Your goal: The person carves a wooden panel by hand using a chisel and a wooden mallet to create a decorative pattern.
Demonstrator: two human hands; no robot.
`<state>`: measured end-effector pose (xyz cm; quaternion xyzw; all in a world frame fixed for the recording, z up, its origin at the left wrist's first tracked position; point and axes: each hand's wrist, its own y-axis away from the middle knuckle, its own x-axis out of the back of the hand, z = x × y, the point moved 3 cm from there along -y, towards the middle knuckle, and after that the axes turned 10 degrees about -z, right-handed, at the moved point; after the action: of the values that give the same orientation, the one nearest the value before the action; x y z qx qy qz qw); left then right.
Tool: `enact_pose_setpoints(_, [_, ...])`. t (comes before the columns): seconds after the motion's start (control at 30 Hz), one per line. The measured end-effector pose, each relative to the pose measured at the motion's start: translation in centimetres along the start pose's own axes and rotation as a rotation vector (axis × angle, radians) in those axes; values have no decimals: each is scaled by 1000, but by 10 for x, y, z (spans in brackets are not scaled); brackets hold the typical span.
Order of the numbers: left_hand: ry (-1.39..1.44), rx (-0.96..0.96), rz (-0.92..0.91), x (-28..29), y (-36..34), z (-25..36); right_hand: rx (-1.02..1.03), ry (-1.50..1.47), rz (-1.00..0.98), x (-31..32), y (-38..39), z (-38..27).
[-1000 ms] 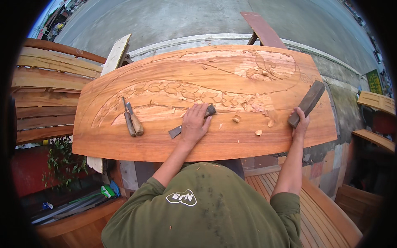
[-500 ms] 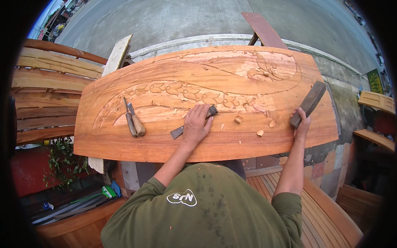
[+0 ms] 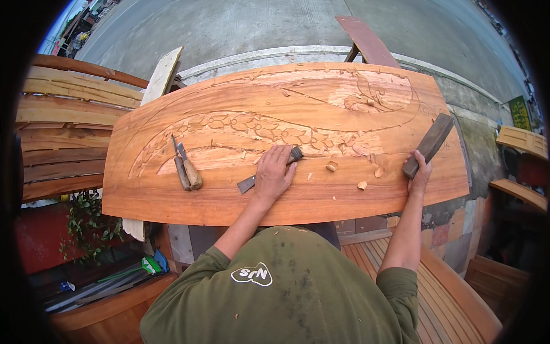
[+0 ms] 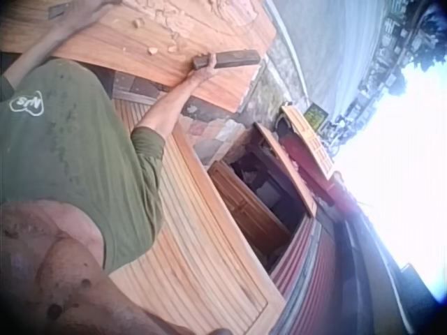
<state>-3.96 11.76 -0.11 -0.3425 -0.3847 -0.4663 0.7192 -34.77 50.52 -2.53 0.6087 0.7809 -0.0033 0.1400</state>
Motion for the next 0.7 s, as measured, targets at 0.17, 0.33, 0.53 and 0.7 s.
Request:
enact_pose_setpoints(0.17, [3, 4, -13, 2, 0, 2, 4, -2, -4, 1, 0, 0])
enact_pose_setpoints(0.33, [-2, 3, -10, 0, 1, 0, 8, 11, -7, -1, 2, 0])
enact_pose_setpoints(0.53, [-12, -2, -9, -1, -1, 1, 4, 16, -12, 5, -1, 1])
enact_pose_setpoints(0.7, [-14, -8, -12, 0, 0, 0, 17, 16, 4, -4, 3, -1])
